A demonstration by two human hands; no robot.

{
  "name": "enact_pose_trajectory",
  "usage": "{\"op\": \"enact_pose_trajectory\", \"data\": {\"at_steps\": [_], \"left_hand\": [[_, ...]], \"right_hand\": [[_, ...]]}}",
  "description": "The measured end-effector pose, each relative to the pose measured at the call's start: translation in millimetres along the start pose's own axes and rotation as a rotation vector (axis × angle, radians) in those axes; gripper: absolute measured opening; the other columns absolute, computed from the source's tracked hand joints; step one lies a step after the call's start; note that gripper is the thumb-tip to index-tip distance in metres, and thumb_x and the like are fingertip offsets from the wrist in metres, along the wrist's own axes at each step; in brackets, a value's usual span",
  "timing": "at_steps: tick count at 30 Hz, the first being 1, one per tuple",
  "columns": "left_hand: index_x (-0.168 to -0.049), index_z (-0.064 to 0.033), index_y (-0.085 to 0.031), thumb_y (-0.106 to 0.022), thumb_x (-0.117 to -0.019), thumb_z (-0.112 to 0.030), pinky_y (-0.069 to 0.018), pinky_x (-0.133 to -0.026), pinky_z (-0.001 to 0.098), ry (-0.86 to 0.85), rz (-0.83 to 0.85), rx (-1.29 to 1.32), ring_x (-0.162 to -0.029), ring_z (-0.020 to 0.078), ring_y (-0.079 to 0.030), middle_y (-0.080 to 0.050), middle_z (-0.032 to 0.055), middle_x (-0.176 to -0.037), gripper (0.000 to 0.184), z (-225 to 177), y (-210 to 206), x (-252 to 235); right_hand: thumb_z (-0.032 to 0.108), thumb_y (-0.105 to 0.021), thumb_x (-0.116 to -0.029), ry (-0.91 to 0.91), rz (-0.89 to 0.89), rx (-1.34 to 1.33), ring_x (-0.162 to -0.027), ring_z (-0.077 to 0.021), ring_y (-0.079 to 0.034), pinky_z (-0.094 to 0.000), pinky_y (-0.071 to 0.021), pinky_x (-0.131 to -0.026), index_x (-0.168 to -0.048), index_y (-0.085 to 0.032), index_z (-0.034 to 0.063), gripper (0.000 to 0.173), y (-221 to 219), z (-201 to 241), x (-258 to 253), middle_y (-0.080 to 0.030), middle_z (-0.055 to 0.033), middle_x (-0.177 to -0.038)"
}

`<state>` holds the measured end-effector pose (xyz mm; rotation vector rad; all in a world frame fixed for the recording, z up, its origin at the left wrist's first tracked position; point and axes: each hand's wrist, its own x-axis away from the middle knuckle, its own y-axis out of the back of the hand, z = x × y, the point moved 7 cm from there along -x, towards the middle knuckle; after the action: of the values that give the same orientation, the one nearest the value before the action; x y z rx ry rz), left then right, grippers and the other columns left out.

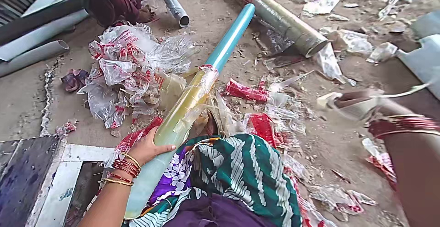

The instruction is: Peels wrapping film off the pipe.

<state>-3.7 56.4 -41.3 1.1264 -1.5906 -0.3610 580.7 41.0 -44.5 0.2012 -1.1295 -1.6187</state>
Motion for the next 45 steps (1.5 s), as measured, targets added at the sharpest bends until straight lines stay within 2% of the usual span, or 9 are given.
{"op": "enact_pose_trajectory", "data": {"at_steps": [4, 12, 16, 19, 25, 29, 35, 41, 45], "left_hand": [[-0.160, -0.0097, -0.032, -0.086, -0.0813, -0.046, -0.0387, -0.112, 0.0617, -0.024, -0.056, -0.095, -0.133, 0.0420, -0.054, -0.055, 0.0268, -0.144, 0.102, -4.0, -3.3, 6.5], [-0.162, -0.0087, -0.025, -0.084, -0.0815, -0.052, -0.0370, -0.113, 0.0627, -0.014, -0.059, -0.186, -0.138, 0.0439, -0.050, -0.049, 0.0280, -0.150, 0.109, -16.2, -13.2, 11.7], [-0.160, -0.0079, -0.029, -0.085, -0.0813, -0.053, -0.0406, -0.110, 0.0620, -0.007, -0.028, -0.099, -0.131, 0.0422, -0.056, -0.056, 0.0270, -0.142, 0.106, -6.8, -9.3, 8.0], [-0.160, -0.0093, -0.030, -0.085, -0.0803, -0.053, -0.0417, -0.109, 0.0630, -0.011, -0.028, -0.081, -0.129, 0.0428, -0.057, -0.059, 0.0270, -0.138, 0.107, -6.4, -11.7, 5.1], [-0.162, -0.0085, -0.026, -0.085, -0.0797, -0.055, -0.0414, -0.109, 0.0625, -0.003, -0.032, -0.100, -0.134, 0.0423, -0.054, -0.053, 0.0260, -0.147, 0.111, -6.7, -16.5, 6.3], [-0.159, -0.0098, -0.032, -0.088, -0.0781, -0.050, -0.0443, -0.106, 0.0633, -0.038, -0.004, 0.008, -0.126, 0.0411, -0.060, -0.060, 0.0253, -0.137, 0.107, 4.7, -13.3, -7.0], [-0.151, -0.0056, -0.042, -0.087, -0.0835, -0.035, -0.0467, -0.104, 0.0599, -0.056, 0.089, 0.208, -0.120, 0.0402, -0.062, -0.062, 0.0265, -0.132, 0.087, 12.4, -2.9, -16.7], [-0.144, -0.0036, -0.047, -0.076, -0.0940, -0.025, -0.0566, -0.088, 0.0470, -0.033, 0.176, 0.417, -0.096, 0.0290, -0.069, -0.067, 0.0219, -0.114, 0.062, 21.4, 3.0, -19.0], [-0.147, -0.0052, -0.045, -0.081, -0.0898, -0.030, -0.0538, -0.095, 0.0547, -0.044, 0.128, 0.310, -0.107, 0.0356, -0.067, -0.065, 0.0246, -0.123, 0.073, 20.7, -0.9, -21.8]], "right_hand": [[0.011, -0.078, -0.0896, 0.215, -0.082, 0.224, -0.114, -0.0608, -0.058, -0.0803, -0.0424, -0.090, -0.121, -0.063, -0.0074, 0.039, -76.9, 13.2, -14.7, -0.060, -0.0393, -0.121], [0.039, -0.062, -0.1021, 0.022, -0.006, 0.096, -0.114, -0.0527, -0.061, -0.0738, -0.0428, -0.095, -0.108, -0.068, -0.0092, 0.049, -121.5, 36.1, -17.1, -0.065, -0.0354, -0.115], [0.026, -0.071, -0.0965, 0.164, -0.133, -0.153, -0.091, -0.0424, -0.065, -0.0661, -0.0474, -0.082, -0.103, -0.068, -0.0051, 0.032, -127.1, 88.6, -2.9, -0.068, -0.0268, -0.096], [0.013, -0.075, -0.0914, 0.404, 0.017, -0.320, -0.072, -0.0161, -0.057, -0.0415, -0.0482, -0.070, -0.098, -0.070, 0.0007, 0.015, -159.4, 170.9, 29.9, -0.065, -0.0090, -0.084], [0.031, -0.079, -0.0914, 0.670, 0.288, 0.118, -0.120, -0.0446, -0.062, -0.0646, -0.0466, -0.101, -0.143, -0.051, 0.0038, 0.065, -232.6, 261.9, 65.1, -0.065, -0.0277, -0.127], [0.015, -0.071, -0.0928, 0.869, 0.232, 0.146, -0.093, -0.0410, -0.070, -0.0644, -0.0513, -0.085, -0.103, -0.072, -0.0020, 0.020, -254.7, 252.6, 59.6, -0.072, -0.0225, -0.094], [0.005, -0.070, -0.0902, 0.926, 0.291, 0.158, -0.078, -0.0291, -0.068, -0.0551, -0.0531, -0.070, -0.084, -0.074, 0.0025, 0.008, -225.9, 240.1, 126.1, -0.070, -0.0127, -0.082], [0.008, -0.068, -0.0904, 0.883, -0.170, 0.087, -0.069, -0.0189, -0.062, -0.0440, -0.0499, -0.063, -0.075, -0.069, 0.0033, 0.016, -98.3, 183.0, 142.7, -0.065, -0.0074, -0.076], [0.012, -0.069, -0.0981, 0.532, -0.238, 0.381, -0.099, -0.0501, -0.065, -0.0725, -0.0473, -0.081, -0.112, -0.072, -0.0041, 0.022, -52.5, 124.2, 99.3, -0.067, -0.0293, -0.106]]}}
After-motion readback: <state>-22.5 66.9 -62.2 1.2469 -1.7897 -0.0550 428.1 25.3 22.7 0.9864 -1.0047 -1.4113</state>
